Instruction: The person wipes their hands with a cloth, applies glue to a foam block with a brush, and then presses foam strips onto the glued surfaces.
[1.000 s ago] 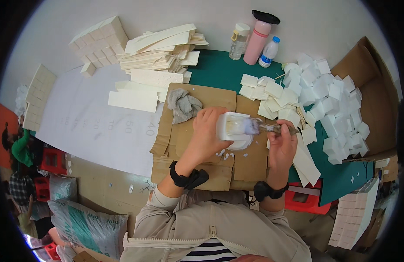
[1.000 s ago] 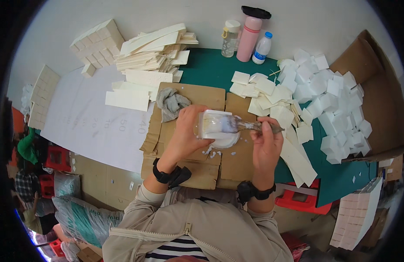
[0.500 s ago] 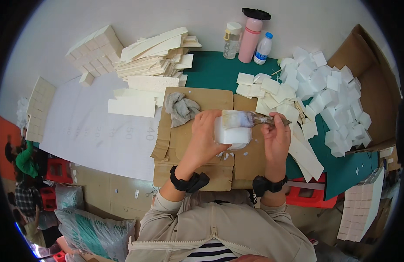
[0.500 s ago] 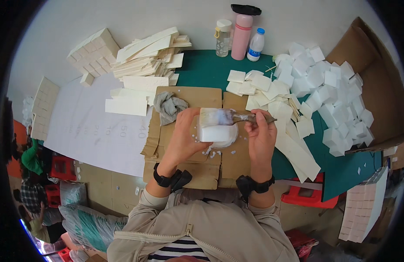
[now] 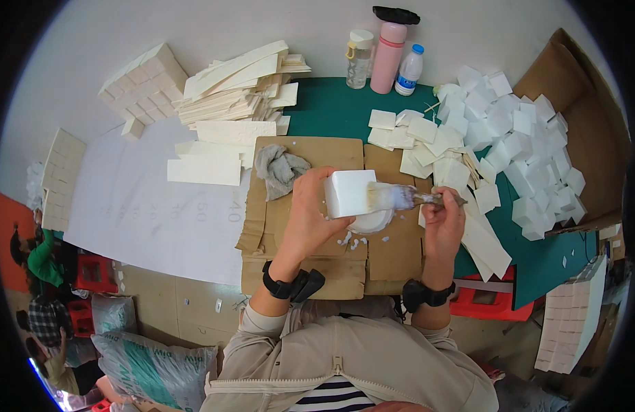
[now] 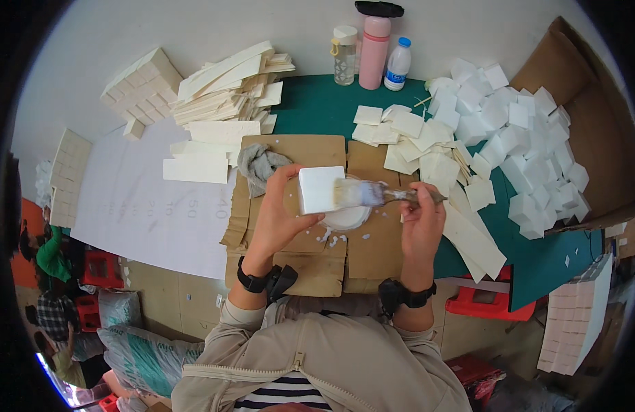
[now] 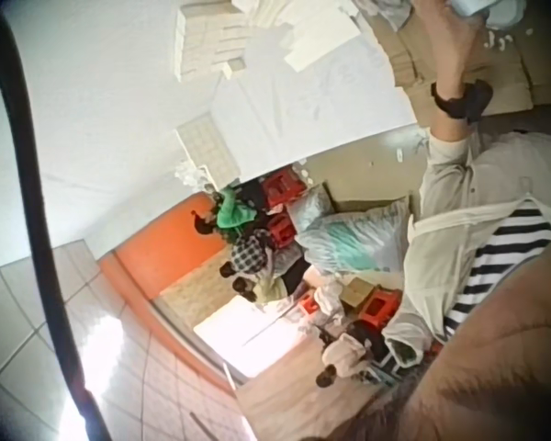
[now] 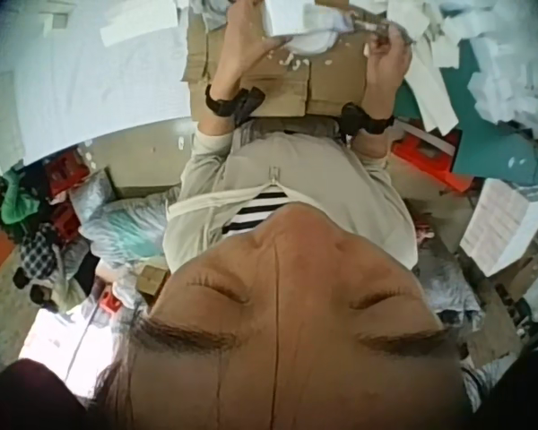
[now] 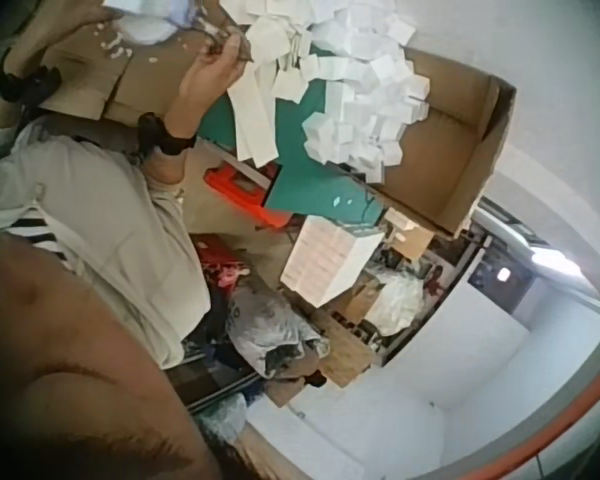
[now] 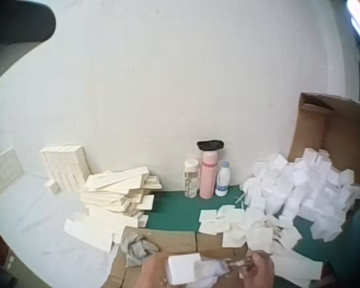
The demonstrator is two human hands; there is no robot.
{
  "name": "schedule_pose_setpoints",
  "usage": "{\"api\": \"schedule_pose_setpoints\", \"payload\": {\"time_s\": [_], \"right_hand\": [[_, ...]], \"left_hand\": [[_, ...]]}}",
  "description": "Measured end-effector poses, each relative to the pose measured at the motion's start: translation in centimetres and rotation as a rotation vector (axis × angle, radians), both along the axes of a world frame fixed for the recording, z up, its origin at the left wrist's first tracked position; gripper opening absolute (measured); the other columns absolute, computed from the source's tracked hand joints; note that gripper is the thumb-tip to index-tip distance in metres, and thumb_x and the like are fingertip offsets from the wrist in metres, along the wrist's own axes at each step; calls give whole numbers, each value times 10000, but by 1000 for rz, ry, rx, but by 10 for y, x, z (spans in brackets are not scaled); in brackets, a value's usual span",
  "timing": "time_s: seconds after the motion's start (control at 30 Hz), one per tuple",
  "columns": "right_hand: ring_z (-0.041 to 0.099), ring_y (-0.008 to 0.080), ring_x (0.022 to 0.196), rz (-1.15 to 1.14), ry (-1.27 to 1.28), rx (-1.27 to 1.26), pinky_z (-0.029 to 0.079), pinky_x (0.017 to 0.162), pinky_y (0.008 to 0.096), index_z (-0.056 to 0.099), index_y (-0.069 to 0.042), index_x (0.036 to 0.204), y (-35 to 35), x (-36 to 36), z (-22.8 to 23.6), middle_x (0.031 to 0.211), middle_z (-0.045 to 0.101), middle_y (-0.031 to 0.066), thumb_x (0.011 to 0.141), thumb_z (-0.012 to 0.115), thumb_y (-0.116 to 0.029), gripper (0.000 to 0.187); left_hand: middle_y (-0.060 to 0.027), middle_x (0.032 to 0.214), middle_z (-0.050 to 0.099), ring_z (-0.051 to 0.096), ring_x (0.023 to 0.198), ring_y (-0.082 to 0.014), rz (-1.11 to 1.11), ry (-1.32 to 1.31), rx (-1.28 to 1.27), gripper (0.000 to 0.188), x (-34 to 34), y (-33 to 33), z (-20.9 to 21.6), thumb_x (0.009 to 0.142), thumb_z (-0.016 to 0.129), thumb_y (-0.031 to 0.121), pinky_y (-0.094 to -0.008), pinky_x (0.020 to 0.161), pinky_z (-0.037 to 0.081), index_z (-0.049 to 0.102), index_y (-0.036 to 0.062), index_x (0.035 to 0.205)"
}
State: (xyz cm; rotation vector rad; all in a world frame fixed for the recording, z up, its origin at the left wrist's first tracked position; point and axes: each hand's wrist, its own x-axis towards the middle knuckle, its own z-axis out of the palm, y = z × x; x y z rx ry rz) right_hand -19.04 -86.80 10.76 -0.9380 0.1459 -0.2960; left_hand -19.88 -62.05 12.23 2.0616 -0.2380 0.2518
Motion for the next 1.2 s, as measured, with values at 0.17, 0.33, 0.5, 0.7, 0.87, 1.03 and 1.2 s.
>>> {"api": "schedule_pose_setpoints", "payload": {"time_s": [0.17,0.33,0.5,0.7,0.87,1.03,1.2], "right_hand": [[493,112,663,23,-65,13,409,608,260,594,-16,1016,-9,-1,-5,816,563,35,981,555,-167,160],[502,116,677,-13,-45,-25,425,622,263,591,-15,1016,-6,1,-10,839,564,37,979,563,-168,161],[514,113,685,-88,-55,55,433,625,259,590,-12,1015,-10,5,-1,834,562,37,981,563,-172,166],[532,103,709,-50,-42,-6,439,626,251,597,-14,1018,-12,13,-10,837,576,33,984,565,-176,169],[514,109,692,-31,-35,115,422,623,254,612,-9,1008,-15,11,-11,874,576,39,972,582,-142,141],[515,111,692,-17,10,107,430,623,258,612,-9,1006,-2,6,-10,870,576,44,971,576,-134,135],[505,99,668,-16,5,128,431,625,254,596,-16,1019,-4,1,-7,820,574,24,980,565,-174,166]], "left_hand": [[-136,1320,500,453,1283,-304,10,24,-16,790,1,0,-2,626,845,89,-405,1095,345,462,33,1314],[-135,1309,506,452,1277,-304,7,32,-51,771,-2,0,2,630,838,85,-403,1095,344,469,47,1306],[-106,1249,548,455,1207,-346,-37,-45,-44,733,-4,-3,4,596,837,61,-430,1045,380,511,78,1252],[-100,1238,555,453,1207,-347,-48,-75,-23,724,-4,-4,5,592,833,53,-427,1047,376,518,85,1243],[-108,1247,549,454,1213,-344,-43,-40,-21,724,-4,-2,4,597,838,68,-428,1052,372,516,82,1245],[-121,1260,537,450,1224,-336,-7,8,-85,736,-3,-2,0,602,845,86,-424,1057,369,506,69,1254],[-124,1258,529,449,1228,-330,14,26,-97,748,-1,-1,-3,606,847,94,-416,1058,367,493,59,1263]]}}
